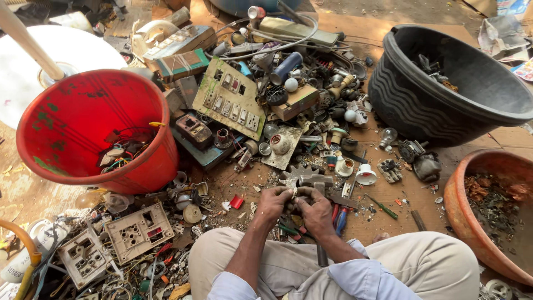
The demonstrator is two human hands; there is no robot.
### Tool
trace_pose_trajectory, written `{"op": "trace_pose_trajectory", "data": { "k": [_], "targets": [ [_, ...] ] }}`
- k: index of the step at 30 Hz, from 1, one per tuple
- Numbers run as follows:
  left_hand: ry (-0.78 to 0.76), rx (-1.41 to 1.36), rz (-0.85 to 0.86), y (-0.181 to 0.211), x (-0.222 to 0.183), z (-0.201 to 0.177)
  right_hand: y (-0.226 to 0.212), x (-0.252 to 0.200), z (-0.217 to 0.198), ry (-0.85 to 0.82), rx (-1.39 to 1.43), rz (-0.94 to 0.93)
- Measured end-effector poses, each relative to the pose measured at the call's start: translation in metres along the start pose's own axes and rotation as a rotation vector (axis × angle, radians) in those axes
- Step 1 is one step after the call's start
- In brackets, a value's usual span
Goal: The person sits on the ground surrounded by electronic waste and uses a hammer to break apart a small white plastic component. They repeatedly strike the object against a metal gear to separate its parts.
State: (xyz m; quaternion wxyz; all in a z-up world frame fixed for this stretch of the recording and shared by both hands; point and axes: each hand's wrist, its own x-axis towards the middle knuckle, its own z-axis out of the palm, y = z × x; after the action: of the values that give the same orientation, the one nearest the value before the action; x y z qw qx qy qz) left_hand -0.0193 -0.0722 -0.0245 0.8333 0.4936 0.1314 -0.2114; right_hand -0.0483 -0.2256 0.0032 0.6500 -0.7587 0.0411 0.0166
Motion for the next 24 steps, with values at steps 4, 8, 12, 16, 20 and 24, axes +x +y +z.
{"op": "trace_pose_trajectory", "data": {
  "k": [4, 8, 12, 16, 20, 24],
  "targets": [
    [0.199, 0.522, 0.352, -0.024, 0.014, -0.001, -0.029, -0.008, -0.030, 0.016, -0.461, -0.276],
    [0.328, 1.041, 0.467, -0.034, 0.033, 0.008, -0.049, -0.017, -0.067, -0.019, -0.511, -0.014],
    [0.366, 0.991, 0.347, -0.030, 0.041, 0.012, 0.002, -0.016, -0.080, -0.041, -0.583, 0.332],
    [0.424, 0.902, 0.267, -0.027, 0.044, 0.008, 0.075, -0.001, -0.064, 0.079, -0.616, 0.076],
    [0.429, 0.823, 0.211, -0.034, 0.052, 0.004, 0.069, 0.010, -0.062, -0.014, -0.045, 0.601],
    [0.547, 0.600, 0.106, -0.032, 0.059, -0.005, 0.037, 0.008, -0.065, -0.062, 0.162, 0.661]
  ]
}}
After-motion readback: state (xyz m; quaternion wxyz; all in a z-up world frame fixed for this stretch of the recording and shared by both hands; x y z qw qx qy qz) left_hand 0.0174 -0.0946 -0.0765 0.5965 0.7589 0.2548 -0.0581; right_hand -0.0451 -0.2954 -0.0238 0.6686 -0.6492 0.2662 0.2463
